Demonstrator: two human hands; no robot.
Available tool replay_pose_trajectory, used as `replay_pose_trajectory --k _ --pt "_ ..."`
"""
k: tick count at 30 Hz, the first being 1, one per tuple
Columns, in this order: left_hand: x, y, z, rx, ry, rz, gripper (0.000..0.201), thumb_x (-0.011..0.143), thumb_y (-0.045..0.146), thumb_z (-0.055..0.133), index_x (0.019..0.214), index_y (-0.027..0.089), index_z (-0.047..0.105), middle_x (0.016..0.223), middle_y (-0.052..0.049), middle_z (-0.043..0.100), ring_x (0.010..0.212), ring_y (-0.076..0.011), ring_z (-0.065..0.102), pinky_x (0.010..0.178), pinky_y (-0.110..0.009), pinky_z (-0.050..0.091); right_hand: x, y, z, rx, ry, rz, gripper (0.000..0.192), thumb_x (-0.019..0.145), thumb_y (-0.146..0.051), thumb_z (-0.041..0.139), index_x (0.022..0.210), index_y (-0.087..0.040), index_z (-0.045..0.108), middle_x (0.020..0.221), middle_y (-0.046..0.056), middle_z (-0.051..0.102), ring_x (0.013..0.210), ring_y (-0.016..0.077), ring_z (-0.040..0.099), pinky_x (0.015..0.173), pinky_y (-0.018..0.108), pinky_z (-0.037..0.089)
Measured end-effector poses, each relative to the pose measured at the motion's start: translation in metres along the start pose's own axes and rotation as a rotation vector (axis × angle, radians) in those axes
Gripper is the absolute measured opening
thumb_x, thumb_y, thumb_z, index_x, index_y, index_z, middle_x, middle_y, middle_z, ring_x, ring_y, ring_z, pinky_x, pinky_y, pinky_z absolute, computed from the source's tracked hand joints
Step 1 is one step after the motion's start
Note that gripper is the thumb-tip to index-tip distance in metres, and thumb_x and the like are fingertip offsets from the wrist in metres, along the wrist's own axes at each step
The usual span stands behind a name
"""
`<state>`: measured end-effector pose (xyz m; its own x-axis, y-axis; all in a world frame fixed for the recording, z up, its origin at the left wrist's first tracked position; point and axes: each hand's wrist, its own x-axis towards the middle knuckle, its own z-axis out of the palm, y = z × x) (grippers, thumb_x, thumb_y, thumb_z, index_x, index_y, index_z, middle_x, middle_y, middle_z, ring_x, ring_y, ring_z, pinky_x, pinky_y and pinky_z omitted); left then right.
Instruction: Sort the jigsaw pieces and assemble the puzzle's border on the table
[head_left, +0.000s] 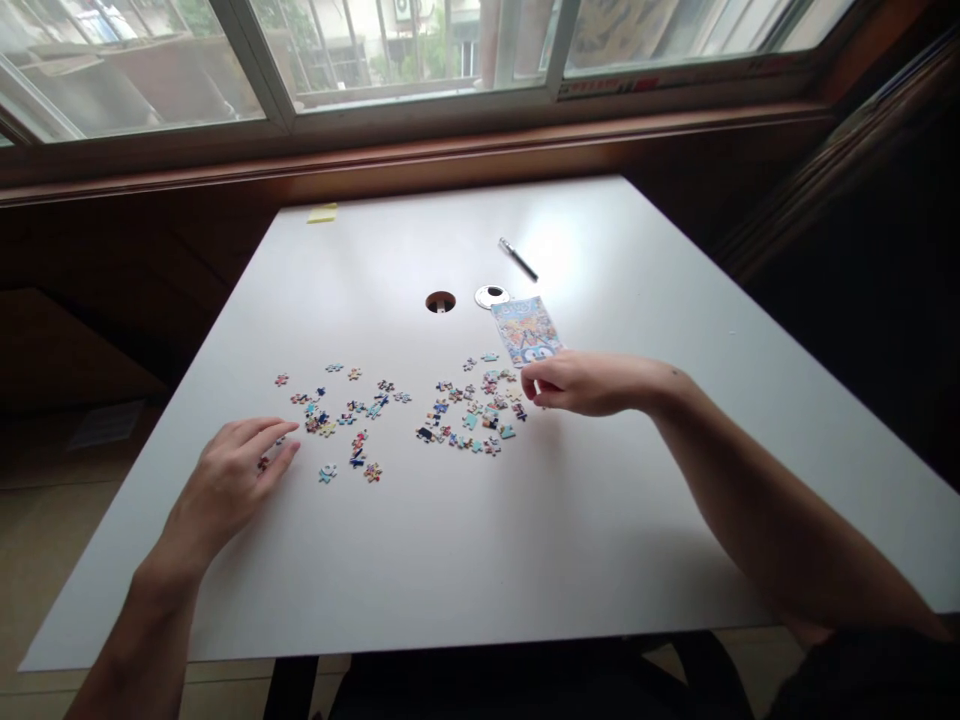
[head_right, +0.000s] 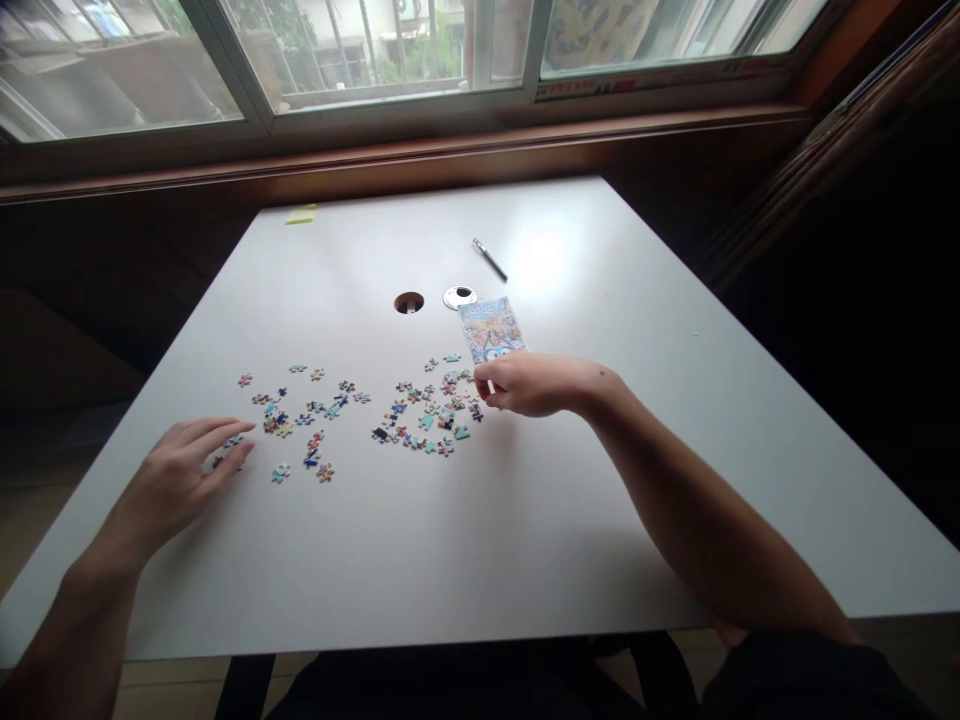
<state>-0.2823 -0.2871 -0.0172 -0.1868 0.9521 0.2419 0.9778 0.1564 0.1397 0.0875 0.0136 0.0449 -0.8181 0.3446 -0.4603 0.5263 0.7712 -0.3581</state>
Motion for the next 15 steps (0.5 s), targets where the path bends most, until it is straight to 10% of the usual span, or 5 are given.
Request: replay_pose_trajectory --k 15 --pt "0.030 0.006 0.003 -0.149 -0.097 -0.146 0.020 0.090 0.039 0.058 0.094 0.021 0.067 0.097 -0.005 0.070 0.087 -0.0218 0.065 0.079 -0.032 0.049 0.001 0.001 0.000 0.007 -0.013 -0.023 0.014 0.089 -0.032 0.047 0.089 -0.023 0.058 0.086 0.006 0.060 0.078 0.0210 0.054 0.067 0.031 0.038"
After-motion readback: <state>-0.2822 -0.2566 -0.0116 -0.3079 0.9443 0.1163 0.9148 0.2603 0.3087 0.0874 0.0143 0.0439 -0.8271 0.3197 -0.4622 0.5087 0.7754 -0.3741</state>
